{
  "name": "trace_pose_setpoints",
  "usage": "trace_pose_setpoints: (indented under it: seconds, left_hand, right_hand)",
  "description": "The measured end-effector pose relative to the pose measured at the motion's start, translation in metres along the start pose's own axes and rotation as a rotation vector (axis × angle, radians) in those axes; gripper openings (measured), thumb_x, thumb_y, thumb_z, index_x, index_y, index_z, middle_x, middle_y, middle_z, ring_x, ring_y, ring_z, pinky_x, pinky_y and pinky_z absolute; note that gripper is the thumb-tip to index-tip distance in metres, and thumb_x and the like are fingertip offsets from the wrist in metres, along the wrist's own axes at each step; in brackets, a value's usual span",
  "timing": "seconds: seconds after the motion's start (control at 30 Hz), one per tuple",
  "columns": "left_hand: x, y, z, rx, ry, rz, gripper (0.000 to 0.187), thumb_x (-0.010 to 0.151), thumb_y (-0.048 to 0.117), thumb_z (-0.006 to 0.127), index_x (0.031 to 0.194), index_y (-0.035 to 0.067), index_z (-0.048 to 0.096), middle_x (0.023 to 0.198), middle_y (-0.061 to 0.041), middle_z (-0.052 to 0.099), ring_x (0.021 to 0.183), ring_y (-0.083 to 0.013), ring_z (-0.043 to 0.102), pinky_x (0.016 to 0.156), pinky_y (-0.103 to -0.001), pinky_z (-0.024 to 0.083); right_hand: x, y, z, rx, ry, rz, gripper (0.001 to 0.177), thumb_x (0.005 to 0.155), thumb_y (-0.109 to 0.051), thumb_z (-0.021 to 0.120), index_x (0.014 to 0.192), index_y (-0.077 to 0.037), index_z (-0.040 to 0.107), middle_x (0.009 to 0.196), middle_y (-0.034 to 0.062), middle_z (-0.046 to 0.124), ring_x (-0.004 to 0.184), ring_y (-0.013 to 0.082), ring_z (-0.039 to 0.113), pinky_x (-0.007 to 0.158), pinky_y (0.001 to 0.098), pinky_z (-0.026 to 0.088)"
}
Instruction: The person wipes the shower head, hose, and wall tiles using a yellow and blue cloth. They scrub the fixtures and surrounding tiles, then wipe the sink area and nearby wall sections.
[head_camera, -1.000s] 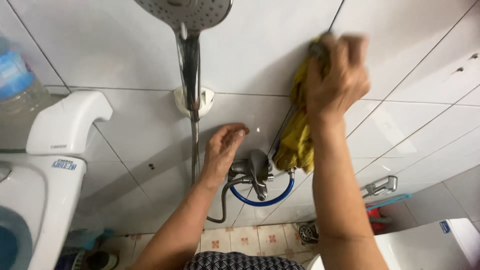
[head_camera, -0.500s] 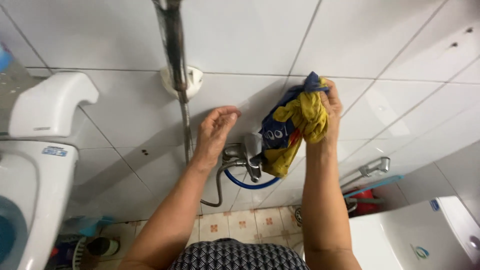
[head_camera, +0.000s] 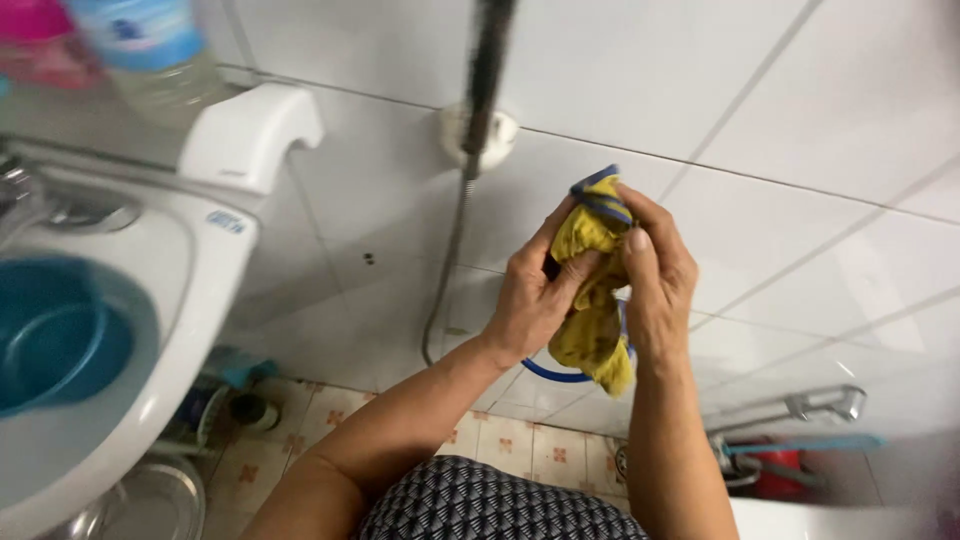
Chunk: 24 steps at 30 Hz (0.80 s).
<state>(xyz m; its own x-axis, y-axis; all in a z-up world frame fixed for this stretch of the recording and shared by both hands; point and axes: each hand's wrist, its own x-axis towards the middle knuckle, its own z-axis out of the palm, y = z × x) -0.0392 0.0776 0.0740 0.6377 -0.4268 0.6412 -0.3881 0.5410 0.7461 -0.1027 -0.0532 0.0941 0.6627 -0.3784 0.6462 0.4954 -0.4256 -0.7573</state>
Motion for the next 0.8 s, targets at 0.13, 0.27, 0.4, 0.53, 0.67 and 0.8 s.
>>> trace_pose_setpoints:
  seconds: [0.13,0.27,0.4,0.53,0.67,0.8]
  left_hand:
    - [-0.007,0.022,-0.027,0.035,0.102,0.015,0.051,0.111,0.026,0.061,0.155,0.004,0.047,0.131,-0.009,0.070,0.118,-0.0163,0.067,0.106,-0.033,0.058]
    - [-0.009,0.034,-0.059,-0.203,0.231,0.074,0.042,0.111,0.028,0.063,0.145,0.004,0.055,0.123,-0.011,0.070,0.105,-0.0169,0.071,0.090,-0.033,0.064]
    - [-0.003,0.072,-0.078,-0.494,0.306,0.180,0.032,0.109,0.027,0.064,0.134,0.006,0.060,0.120,-0.009,0.070,0.098,-0.0184,0.073,0.081,-0.038,0.067]
    - [-0.021,0.087,-0.104,-0.423,0.480,0.215,0.031,0.110,0.026,0.063,0.133,0.006,0.061,0.116,-0.008,0.071,0.097,-0.0188,0.073,0.080,-0.039,0.067]
    - [-0.034,0.092,-0.122,-0.417,0.507,0.098,0.037,0.108,0.030,0.062,0.131,0.001,0.061,0.111,-0.011,0.072,0.094,-0.0212,0.075,0.077,-0.039,0.066]
    - [-0.051,0.055,-0.127,-0.292,0.444,-0.119,0.043,0.102,0.033,0.062,0.128,0.000,0.061,0.112,-0.010,0.072,0.097,-0.0183,0.075,0.082,-0.036,0.066]
  right_hand:
    - [-0.001,0.001,0.017,0.059,-0.030,-0.042,0.046,0.110,-0.030,0.059,0.144,0.000,0.058,0.132,0.0085,0.064,0.113,0.0155,0.061,0.091,0.0289,0.053]
    - [0.001,-0.009,0.049,0.161,-0.263,-0.073,0.074,0.094,-0.047,0.070,0.148,-0.001,0.048,0.141,0.0118,0.057,0.111,0.0188,0.064,0.085,0.0312,0.058]
    - [-0.050,0.039,0.083,-0.302,-0.497,-0.426,0.100,0.070,-0.042,0.081,0.140,0.016,0.040,0.126,0.0292,0.057,0.110,0.0360,0.058,0.088,0.0448,0.053]
    - [-0.078,0.054,0.110,-0.171,-1.001,0.472,0.034,0.085,-0.028,0.079,0.107,-0.002,0.074,0.090,0.0082,0.078,0.072,0.0158,0.070,0.064,0.0323,0.060]
    - [-0.070,0.057,0.113,-0.119,-0.665,0.561,0.023,0.088,-0.005,0.066,0.109,-0.001,0.073,0.079,0.0096,0.073,0.066,0.0185,0.061,0.059,0.0325,0.049]
    - [-0.045,0.007,0.121,0.060,-0.310,0.234,0.020,0.095,-0.005,0.066,0.115,0.000,0.068,0.099,0.0091,0.073,0.089,0.0161,0.067,0.081,0.0265,0.054]
